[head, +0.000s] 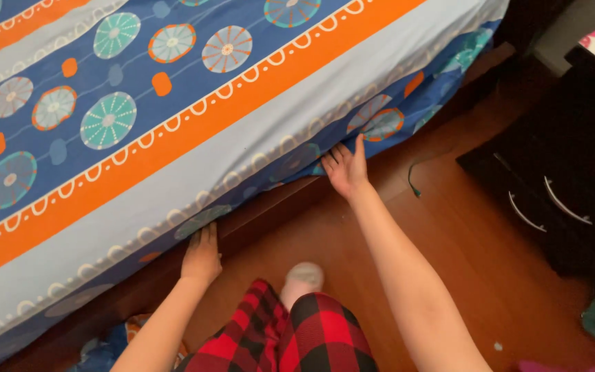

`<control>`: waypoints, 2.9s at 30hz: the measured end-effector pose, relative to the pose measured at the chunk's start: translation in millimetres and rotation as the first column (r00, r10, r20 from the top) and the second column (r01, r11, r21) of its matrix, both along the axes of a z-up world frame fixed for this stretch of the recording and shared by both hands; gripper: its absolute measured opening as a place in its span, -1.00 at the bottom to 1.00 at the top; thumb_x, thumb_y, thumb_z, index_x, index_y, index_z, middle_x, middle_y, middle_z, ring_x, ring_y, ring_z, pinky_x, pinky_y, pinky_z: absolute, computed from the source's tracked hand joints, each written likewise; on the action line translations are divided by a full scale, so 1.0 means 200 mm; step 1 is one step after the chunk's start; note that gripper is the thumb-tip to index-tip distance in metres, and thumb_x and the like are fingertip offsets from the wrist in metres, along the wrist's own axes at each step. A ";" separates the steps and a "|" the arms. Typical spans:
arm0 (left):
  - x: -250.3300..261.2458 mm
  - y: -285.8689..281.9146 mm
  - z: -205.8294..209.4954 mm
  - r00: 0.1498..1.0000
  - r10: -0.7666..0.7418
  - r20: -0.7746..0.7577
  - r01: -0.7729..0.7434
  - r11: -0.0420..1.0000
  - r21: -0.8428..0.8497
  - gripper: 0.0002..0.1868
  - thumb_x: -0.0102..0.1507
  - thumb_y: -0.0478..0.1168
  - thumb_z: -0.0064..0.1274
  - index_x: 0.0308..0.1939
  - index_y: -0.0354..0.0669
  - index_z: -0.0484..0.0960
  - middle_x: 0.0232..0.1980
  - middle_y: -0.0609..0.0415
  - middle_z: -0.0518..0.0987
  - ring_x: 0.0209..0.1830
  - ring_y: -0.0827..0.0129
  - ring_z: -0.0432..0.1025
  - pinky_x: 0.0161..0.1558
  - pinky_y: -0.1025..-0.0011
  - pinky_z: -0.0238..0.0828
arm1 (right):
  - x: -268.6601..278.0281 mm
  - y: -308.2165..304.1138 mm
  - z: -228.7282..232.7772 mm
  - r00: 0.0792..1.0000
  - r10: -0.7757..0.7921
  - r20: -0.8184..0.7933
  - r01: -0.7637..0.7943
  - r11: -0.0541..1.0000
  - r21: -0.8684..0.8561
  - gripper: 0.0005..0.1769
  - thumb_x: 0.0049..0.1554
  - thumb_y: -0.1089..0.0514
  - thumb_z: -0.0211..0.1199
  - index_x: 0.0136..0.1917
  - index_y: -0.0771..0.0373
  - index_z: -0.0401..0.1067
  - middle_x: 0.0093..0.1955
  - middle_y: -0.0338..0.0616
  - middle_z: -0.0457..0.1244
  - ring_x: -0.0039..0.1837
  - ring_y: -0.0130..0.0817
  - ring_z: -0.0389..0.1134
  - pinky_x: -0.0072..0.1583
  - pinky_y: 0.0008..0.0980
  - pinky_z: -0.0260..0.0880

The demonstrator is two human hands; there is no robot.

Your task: The person places a patterned fitted sheet over a mattress and smooths it across the surface. They walk around the bed to tuck the sheet under the mattress at each corner and along the sides, then pat the top to flatten it. The person briefly picks up a pile of blankets from the floor near the end.

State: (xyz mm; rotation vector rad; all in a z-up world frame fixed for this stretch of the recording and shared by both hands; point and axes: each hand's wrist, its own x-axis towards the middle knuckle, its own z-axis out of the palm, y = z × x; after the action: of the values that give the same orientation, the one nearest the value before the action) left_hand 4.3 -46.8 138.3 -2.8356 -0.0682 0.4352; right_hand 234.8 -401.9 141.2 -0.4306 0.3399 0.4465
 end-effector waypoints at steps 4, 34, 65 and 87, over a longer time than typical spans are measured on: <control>0.03 -0.10 -0.07 0.986 0.163 -0.037 -0.161 0.986 0.038 0.18 0.09 0.14 0.31 0.58 -0.37 0.04 0.55 -0.25 0.16 0.52 -0.21 0.13 0.53 0.11 0.13 | 0.07 -0.06 -0.07 1.000 0.011 -0.026 -0.011 1.000 -0.020 0.34 0.03 -0.68 0.10 0.68 0.20 -0.25 0.75 0.00 -0.39 0.74 -0.02 -0.36 0.67 -0.06 -0.34; 1.07 -0.90 -0.34 0.570 0.294 -0.767 0.302 -0.943 -0.136 -0.57 0.35 -0.29 -0.30 0.30 -0.13 0.43 0.47 0.01 0.42 0.48 0.19 0.25 0.58 0.15 0.00 | 0.38 0.08 0.25 0.948 -0.191 -0.256 0.240 0.955 0.174 0.31 -0.35 -0.73 0.00 0.54 -0.07 0.22 0.54 -0.11 0.19 0.50 -0.05 0.20 0.43 -0.03 0.19; 1.77 -1.79 -0.42 0.571 -0.149 -0.807 0.134 -0.953 0.271 -0.52 0.26 -0.64 -0.12 0.29 -0.49 0.43 0.45 -0.27 0.36 0.48 0.03 0.24 0.50 0.12 0.24 | 0.73 -0.76 -0.09 0.936 -0.353 0.007 0.352 0.929 -0.112 0.42 -0.06 -0.70 0.13 0.69 0.21 -0.30 0.76 -0.01 -0.42 0.75 -0.09 -0.42 0.67 -0.13 -0.41; 1.79 -1.92 -0.49 0.773 -0.024 -0.634 0.095 -0.984 0.154 -0.46 0.21 -0.75 -0.20 0.13 -0.26 0.61 0.20 0.00 0.57 0.26 0.23 0.39 0.54 0.04 0.23 | 0.98 -0.95 0.00 0.989 -0.151 -0.006 0.147 0.972 -0.183 0.35 -0.18 -0.78 0.11 0.49 0.25 0.01 0.43 0.01 -0.04 0.44 -0.04 0.00 0.42 -0.19 0.00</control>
State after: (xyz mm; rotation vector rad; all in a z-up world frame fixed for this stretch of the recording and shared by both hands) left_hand 362.4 -430.7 40.2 0.0708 0.3799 -0.0719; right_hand 431.0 -591.8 141.6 -0.5753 0.4309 0.2738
